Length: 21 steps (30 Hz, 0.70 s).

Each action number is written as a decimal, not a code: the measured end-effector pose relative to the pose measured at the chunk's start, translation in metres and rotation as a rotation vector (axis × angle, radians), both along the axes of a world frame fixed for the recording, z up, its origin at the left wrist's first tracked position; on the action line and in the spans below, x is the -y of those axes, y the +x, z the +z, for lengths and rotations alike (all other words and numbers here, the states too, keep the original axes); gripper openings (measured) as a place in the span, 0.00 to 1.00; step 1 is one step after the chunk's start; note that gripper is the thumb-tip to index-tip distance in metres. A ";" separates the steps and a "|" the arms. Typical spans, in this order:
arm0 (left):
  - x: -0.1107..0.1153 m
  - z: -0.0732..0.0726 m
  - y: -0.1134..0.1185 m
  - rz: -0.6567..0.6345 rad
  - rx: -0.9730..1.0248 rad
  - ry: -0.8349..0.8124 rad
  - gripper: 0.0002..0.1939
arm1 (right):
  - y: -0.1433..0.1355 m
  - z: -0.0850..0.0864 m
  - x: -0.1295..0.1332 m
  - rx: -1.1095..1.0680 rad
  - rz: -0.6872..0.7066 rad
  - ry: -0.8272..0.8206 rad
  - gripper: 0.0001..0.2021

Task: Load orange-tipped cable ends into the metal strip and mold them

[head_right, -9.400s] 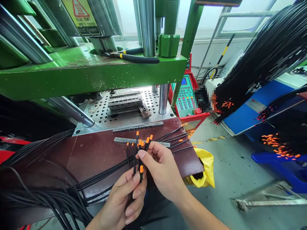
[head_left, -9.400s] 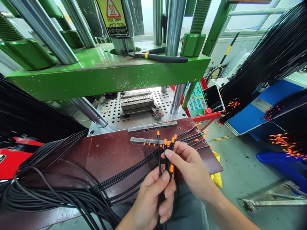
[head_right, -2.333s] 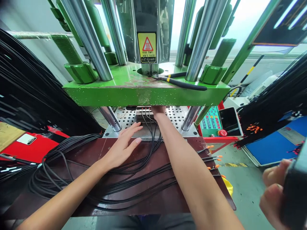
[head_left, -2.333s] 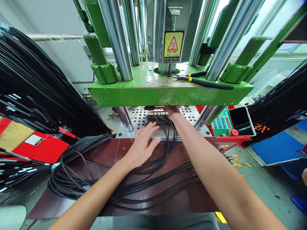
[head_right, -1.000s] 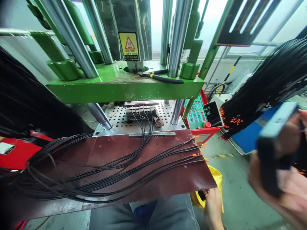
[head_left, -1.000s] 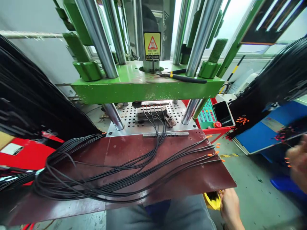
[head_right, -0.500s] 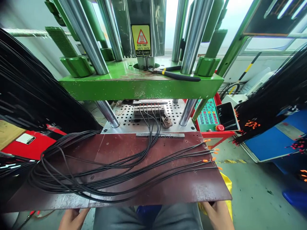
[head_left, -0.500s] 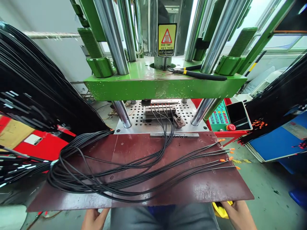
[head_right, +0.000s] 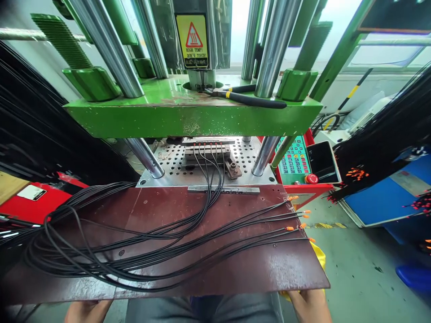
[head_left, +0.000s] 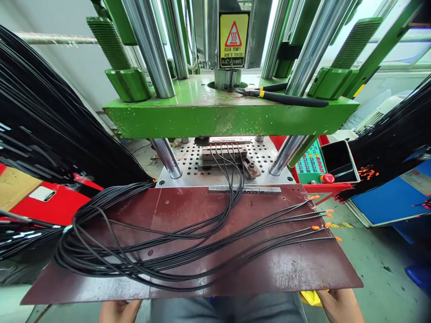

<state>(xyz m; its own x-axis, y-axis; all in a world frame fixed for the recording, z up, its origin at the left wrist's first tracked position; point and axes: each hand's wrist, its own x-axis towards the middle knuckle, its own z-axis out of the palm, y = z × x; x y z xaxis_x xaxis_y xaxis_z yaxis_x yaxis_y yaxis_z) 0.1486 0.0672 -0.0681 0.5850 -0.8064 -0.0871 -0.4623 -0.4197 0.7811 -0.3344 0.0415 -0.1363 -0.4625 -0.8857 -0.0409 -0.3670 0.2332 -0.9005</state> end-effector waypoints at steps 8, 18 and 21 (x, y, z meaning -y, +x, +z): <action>-0.003 0.041 0.007 -0.017 0.031 0.032 0.30 | 0.006 0.041 -0.001 -0.058 0.011 0.000 0.14; -0.004 0.062 0.018 -0.058 0.161 0.043 0.24 | 0.008 0.062 -0.002 -0.105 0.108 -0.027 0.15; -0.008 0.055 0.023 -0.082 0.235 0.015 0.19 | 0.010 0.065 -0.002 -0.118 0.096 -0.039 0.15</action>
<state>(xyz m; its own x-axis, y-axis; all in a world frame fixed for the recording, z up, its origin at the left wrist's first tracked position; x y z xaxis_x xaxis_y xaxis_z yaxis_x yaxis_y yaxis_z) 0.1715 0.0749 -0.0132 0.5235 -0.8515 0.0311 -0.6635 -0.3844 0.6419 -0.3242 0.0438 -0.0717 -0.3749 -0.9260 0.0445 -0.4899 0.1571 -0.8575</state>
